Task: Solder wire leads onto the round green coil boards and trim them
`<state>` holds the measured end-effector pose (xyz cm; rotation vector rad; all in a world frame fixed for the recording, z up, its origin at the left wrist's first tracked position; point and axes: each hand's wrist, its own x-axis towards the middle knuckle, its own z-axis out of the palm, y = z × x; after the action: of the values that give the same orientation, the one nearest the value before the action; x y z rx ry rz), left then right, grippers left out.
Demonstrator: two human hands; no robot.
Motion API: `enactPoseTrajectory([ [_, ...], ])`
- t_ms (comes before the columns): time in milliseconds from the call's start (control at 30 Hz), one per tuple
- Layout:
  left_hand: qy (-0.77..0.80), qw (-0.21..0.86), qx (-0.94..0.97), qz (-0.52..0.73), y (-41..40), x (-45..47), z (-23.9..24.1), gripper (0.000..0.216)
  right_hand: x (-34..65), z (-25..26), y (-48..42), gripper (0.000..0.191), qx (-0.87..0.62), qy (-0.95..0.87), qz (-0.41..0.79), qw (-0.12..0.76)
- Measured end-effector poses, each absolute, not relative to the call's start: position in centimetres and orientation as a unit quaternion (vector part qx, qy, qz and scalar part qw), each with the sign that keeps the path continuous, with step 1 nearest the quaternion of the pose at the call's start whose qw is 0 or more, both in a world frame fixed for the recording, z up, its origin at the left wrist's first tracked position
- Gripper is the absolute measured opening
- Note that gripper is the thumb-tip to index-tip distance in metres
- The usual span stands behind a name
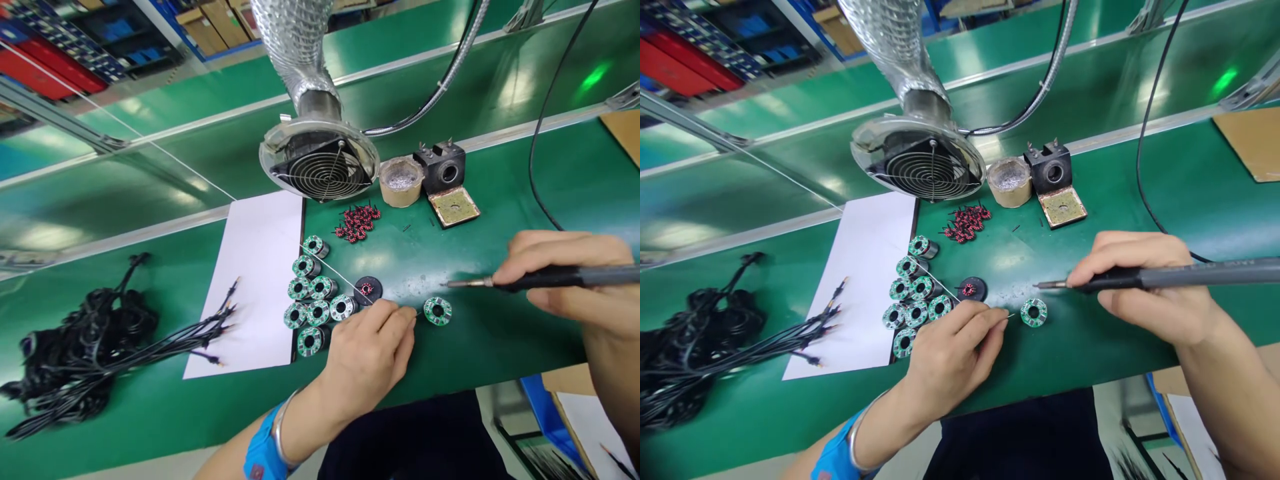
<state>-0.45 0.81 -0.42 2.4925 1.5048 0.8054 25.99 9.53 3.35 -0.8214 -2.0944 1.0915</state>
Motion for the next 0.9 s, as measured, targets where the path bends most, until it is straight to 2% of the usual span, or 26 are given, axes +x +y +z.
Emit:
enactPoseTrajectory([
  [133, 0.503, 0.119, 0.818, 0.253, 0.1, -0.5, 0.7, 0.023, 25.9, 3.2, 11.5, 0.027, -0.343, -0.784, 0.365, 0.367],
  [333, 0.513, 0.142, 0.804, 0.263, -0.5, 1.9, -0.9, 0.073, 22.5, 0.3, 15.8, 0.032, -0.372, -0.783, 0.153, 0.473],
  [400, 0.511, 0.135, 0.806, 0.266, -0.2, 2.8, -1.9, 0.082, 21.5, -1.0, 17.0, 0.035, -0.374, -0.791, 0.109, 0.471],
  [467, 0.516, 0.147, 0.800, 0.268, 0.1, 3.6, -2.8, 0.089, 21.3, -1.7, 17.6, 0.034, -0.370, -0.818, 0.103, 0.428],
  [567, 0.525, 0.192, 0.784, 0.271, 0.6, 4.3, -3.9, 0.089, 22.7, -1.5, 17.5, 0.030, -0.396, -0.803, 0.080, 0.438],
  [667, 0.523, 0.239, 0.768, 0.283, 0.9, 4.4, -4.5, 0.077, 25.0, -1.2, 17.0, 0.021, -0.446, -0.742, 0.040, 0.499],
  [733, 0.518, 0.291, 0.743, 0.308, 1.1, 4.3, -4.2, 0.072, 25.8, -1.7, 17.0, 0.020, -0.470, -0.720, 0.032, 0.510],
  [833, 0.504, 0.454, 0.632, 0.376, 1.2, 3.7, -2.7, 0.070, 25.3, -3.1, 17.9, 0.027, -0.490, -0.722, 0.037, 0.488],
  [900, 0.480, 0.563, 0.526, 0.419, 1.1, 3.2, -1.3, 0.070, 24.3, -4.0, 19.0, 0.025, -0.493, -0.735, 0.028, 0.464],
])
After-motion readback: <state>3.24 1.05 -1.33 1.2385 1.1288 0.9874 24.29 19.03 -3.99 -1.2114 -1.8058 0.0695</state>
